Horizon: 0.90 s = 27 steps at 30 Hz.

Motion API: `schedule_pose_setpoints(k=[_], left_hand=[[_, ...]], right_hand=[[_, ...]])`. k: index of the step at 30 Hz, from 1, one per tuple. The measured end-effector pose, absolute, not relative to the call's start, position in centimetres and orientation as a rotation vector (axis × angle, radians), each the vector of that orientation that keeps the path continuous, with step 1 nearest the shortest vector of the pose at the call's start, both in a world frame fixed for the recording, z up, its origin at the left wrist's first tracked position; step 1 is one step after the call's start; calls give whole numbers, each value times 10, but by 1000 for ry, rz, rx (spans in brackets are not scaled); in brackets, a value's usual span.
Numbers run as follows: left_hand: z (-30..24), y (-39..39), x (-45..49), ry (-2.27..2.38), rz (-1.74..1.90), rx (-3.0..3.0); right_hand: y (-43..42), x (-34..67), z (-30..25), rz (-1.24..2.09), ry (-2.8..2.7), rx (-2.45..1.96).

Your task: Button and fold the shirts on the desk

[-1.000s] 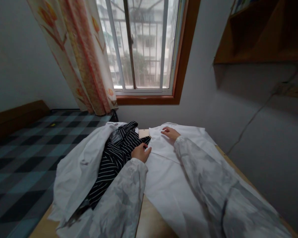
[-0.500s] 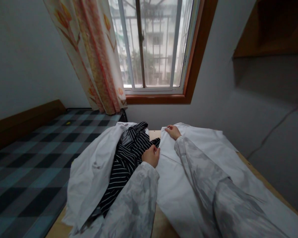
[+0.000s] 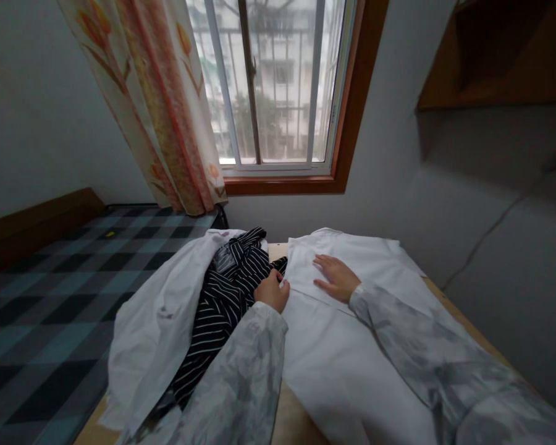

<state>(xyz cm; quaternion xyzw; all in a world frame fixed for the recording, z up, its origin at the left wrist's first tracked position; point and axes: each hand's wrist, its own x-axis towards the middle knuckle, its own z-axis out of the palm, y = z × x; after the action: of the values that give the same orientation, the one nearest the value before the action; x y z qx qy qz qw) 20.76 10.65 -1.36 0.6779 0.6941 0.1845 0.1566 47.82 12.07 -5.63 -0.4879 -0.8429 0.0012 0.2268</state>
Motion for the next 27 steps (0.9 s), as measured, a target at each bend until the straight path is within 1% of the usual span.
schedule_pose_setpoints(k=[5,12,18,22,25,27], left_hand=[[-11,107,208,1989,495,1977],[-9,106,207,2000,528,1991],[-6,102,206,2016,522,1993],[8,98,205,2048,356,1982],[16,93,203,1974,168,2060],[17,90,202,1910,110,2150]], right_hand=[[50,549,-86,30,-2367,-1571],[15,636,-101,129,-2264,-1878],[-15,705,-109,83,-2132,-1989],[-26,728,-116,21,-1987,-1980],[-27,726,-115,-72,-1837,-1982],[-27,720,-111,-142,-1747,-2037]])
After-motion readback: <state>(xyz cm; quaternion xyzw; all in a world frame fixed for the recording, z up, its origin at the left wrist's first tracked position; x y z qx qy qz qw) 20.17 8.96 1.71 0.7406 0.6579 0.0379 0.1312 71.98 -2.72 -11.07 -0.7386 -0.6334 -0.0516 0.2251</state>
